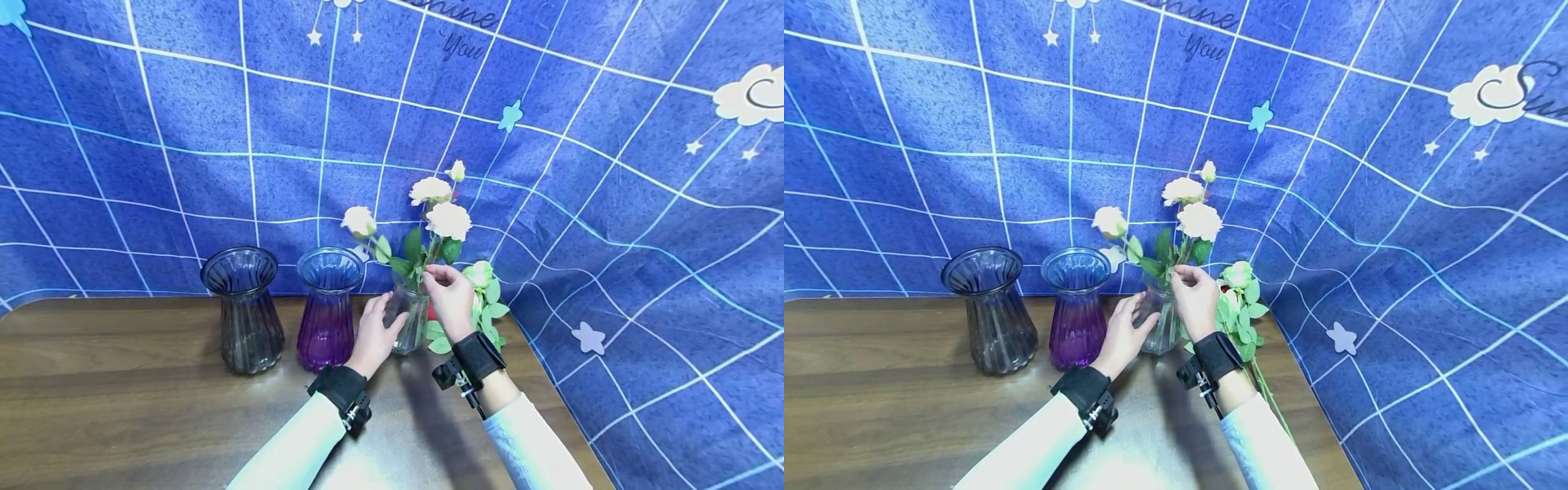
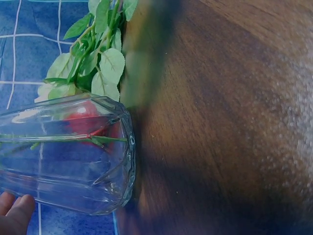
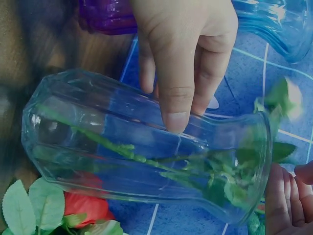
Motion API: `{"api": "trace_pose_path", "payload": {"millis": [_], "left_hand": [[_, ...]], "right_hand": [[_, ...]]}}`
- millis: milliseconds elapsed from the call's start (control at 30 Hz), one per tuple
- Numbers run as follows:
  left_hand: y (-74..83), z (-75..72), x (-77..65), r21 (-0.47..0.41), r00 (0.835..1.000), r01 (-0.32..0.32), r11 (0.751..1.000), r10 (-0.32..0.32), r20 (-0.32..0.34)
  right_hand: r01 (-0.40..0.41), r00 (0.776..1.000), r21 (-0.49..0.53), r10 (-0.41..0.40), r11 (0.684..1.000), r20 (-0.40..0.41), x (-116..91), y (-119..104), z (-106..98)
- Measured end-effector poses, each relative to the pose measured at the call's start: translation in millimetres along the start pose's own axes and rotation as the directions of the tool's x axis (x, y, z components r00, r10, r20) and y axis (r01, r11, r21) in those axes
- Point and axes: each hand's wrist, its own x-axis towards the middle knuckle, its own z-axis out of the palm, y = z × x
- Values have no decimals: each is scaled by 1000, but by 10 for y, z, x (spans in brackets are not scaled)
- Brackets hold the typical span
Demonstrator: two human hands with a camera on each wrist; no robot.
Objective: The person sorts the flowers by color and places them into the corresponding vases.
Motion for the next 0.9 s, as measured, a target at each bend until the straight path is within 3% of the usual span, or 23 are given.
{"api": "trace_pose_path", "payload": {"millis": [533,667,900], "left_hand": [[28,-39,-8,5,1000,3,1000,-3,-4],[17,-44,-10,14,1000,0,1000,0,-3],[17,-49,-51,43,1000,-25,999,25,-5]], "right_hand": [[-30,997,140,40,990,-65,-171,212,-345],[-61,996,128,69,990,-59,-239,192,-452],[-95,992,125,105,988,-76,-269,389,-556]]}}
